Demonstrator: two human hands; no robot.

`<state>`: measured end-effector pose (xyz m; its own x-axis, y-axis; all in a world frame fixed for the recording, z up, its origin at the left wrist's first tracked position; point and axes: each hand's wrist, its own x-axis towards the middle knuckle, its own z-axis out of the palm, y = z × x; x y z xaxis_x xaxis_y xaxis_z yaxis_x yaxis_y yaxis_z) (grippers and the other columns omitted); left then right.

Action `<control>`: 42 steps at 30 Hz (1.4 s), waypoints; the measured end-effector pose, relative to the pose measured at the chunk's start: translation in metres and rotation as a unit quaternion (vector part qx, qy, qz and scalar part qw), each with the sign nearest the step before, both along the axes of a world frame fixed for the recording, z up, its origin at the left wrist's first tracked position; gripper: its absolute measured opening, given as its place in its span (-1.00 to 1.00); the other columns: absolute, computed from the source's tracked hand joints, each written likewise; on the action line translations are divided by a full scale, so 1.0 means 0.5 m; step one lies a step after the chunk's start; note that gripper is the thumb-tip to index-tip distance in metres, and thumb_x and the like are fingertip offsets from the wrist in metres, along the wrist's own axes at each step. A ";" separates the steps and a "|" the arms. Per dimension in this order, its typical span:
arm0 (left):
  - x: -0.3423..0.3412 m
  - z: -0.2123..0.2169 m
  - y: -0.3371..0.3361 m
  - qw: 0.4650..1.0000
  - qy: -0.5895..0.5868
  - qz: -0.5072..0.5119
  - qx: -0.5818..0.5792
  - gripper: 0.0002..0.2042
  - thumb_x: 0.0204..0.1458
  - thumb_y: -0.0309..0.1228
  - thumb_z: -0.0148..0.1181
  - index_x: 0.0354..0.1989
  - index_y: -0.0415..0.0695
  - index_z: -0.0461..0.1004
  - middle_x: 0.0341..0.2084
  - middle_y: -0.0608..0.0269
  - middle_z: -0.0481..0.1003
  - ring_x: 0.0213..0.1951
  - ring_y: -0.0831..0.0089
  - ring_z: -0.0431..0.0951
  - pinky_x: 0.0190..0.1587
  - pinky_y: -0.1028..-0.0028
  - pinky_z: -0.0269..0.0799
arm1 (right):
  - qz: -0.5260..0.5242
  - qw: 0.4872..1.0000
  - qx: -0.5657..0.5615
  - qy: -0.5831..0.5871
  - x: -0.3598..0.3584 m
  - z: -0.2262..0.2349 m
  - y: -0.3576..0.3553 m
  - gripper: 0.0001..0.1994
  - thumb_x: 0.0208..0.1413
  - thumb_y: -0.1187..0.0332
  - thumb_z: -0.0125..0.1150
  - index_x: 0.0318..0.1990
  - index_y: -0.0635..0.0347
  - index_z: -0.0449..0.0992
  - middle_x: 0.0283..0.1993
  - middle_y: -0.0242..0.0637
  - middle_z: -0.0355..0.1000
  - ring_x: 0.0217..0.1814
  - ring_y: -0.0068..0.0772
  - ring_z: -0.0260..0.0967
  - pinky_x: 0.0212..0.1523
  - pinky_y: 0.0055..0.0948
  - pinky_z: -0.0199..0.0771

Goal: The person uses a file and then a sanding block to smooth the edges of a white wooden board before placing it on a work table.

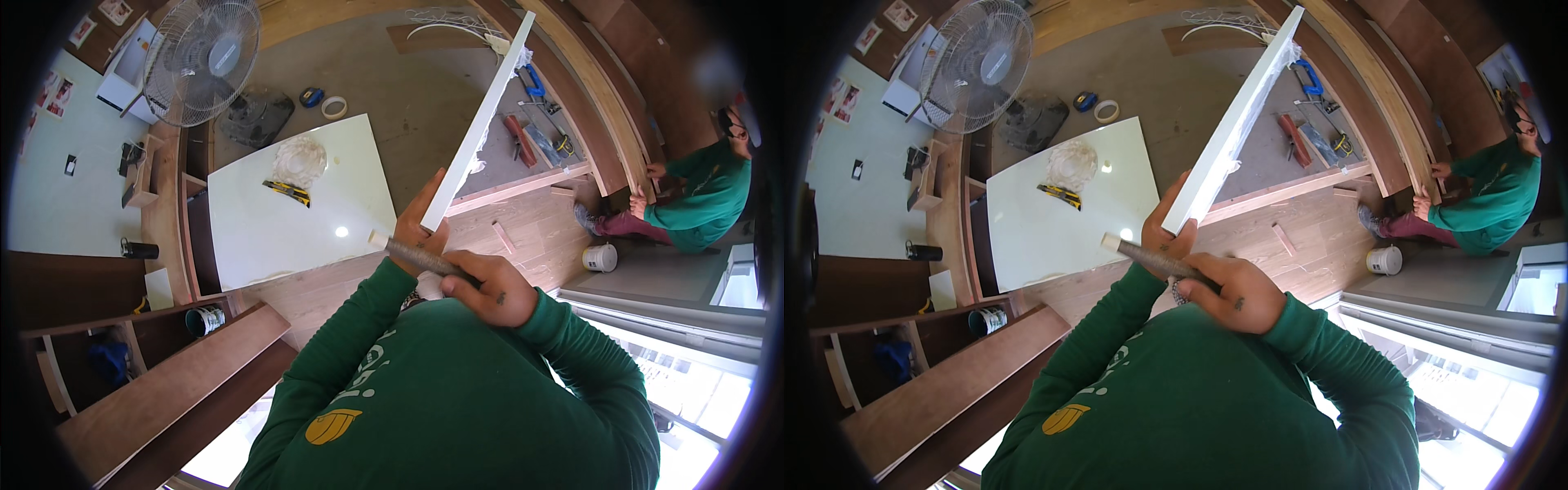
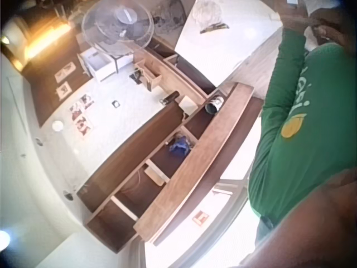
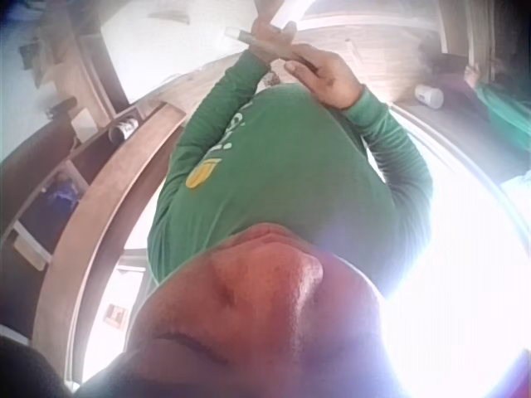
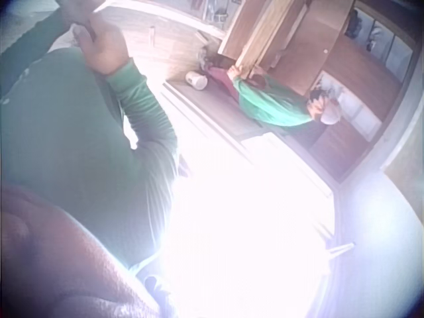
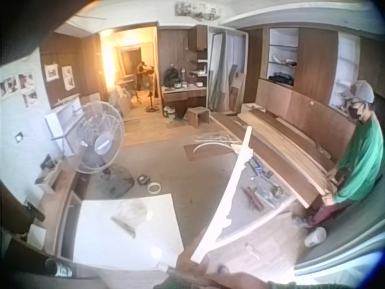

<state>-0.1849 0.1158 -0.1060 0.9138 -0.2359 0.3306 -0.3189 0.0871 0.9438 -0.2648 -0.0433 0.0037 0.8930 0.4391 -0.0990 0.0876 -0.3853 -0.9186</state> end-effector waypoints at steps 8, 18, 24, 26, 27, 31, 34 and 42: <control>-0.014 0.022 0.001 0.999 0.037 0.006 0.024 -0.35 0.13 -0.63 0.09 0.47 -0.27 0.19 0.28 -0.02 0.43 0.25 0.34 0.45 0.25 0.41 0.35 | -0.119 0.986 -0.092 -0.068 0.003 -0.010 -0.005 -0.82 0.39 0.31 0.10 -0.13 0.25 0.47 -0.45 0.09 0.46 -0.39 0.24 0.46 -0.37 -0.03 0.43; -0.007 0.007 -0.002 0.999 0.042 0.024 0.022 -0.35 0.11 -0.64 0.08 0.46 -0.24 0.22 0.12 0.11 0.54 0.00 0.48 0.55 0.10 0.47 0.46 | -0.163 0.970 -0.149 -0.098 0.084 -0.017 -0.032 -0.80 0.42 0.28 0.04 -0.18 0.24 0.39 -0.51 0.14 0.38 -0.43 0.24 0.42 -0.41 0.01 0.35; -0.012 0.014 0.001 0.999 0.034 0.014 0.028 -0.34 0.08 -0.67 0.05 0.45 -0.30 0.21 0.24 0.00 0.46 0.19 0.36 0.50 0.22 0.43 0.39 | -0.142 0.974 -0.148 -0.097 0.077 -0.031 -0.020 -0.77 0.40 0.23 0.06 -0.21 0.22 0.38 -0.46 0.18 0.44 -0.36 0.31 0.45 -0.34 0.16 0.39; -0.006 0.007 0.001 0.999 0.023 0.025 0.030 -0.34 0.08 -0.68 0.04 0.45 -0.31 0.21 0.25 -0.03 0.45 0.21 0.35 0.48 0.24 0.42 0.36 | -0.192 0.960 -0.147 -0.138 0.156 -0.046 -0.051 -0.72 0.42 0.18 0.02 -0.24 0.22 0.40 -0.46 0.15 0.44 -0.34 0.34 0.44 -0.35 0.15 0.39; -0.006 0.016 -0.004 0.999 0.029 0.024 0.017 -0.35 0.08 -0.69 0.02 0.45 -0.33 0.21 0.26 -0.04 0.44 0.23 0.33 0.47 0.27 0.40 0.34 | -0.212 0.956 -0.147 -0.137 0.194 -0.038 -0.072 -0.72 0.43 0.22 0.03 -0.25 0.26 0.41 -0.48 0.11 0.38 -0.43 0.26 0.36 -0.41 -0.03 0.34; -0.006 0.033 -0.005 0.999 0.031 0.010 0.016 -0.35 0.09 -0.69 0.02 0.45 -0.32 0.20 0.28 -0.04 0.42 0.26 0.33 0.45 0.29 0.41 0.32 | -0.198 0.954 -0.176 -0.143 0.197 -0.040 -0.077 -0.73 0.42 0.20 0.01 -0.23 0.23 0.41 -0.47 0.15 0.42 -0.39 0.32 0.41 -0.38 0.09 0.38; -0.016 0.002 0.005 0.998 0.041 0.011 0.048 -0.36 0.10 -0.68 0.02 0.45 -0.31 0.20 0.30 -0.04 0.40 0.30 0.32 0.43 0.31 0.41 0.29 | -0.140 0.971 -0.158 -0.109 0.100 -0.024 -0.031 -0.77 0.40 0.20 0.02 -0.19 0.19 0.39 -0.43 0.21 0.46 -0.32 0.36 0.46 -0.30 0.20 0.40; -0.001 0.028 0.005 1.000 0.026 0.001 0.014 -0.35 0.08 -0.65 0.01 0.45 -0.35 0.18 0.30 -0.04 0.41 0.27 0.31 0.44 0.30 0.40 0.31 | -0.202 0.957 -0.161 -0.131 0.295 -0.034 -0.134 -0.73 0.41 0.20 0.06 -0.17 0.27 0.47 -0.48 -0.01 0.37 -0.46 -0.08 0.39 -0.38 -0.19 0.34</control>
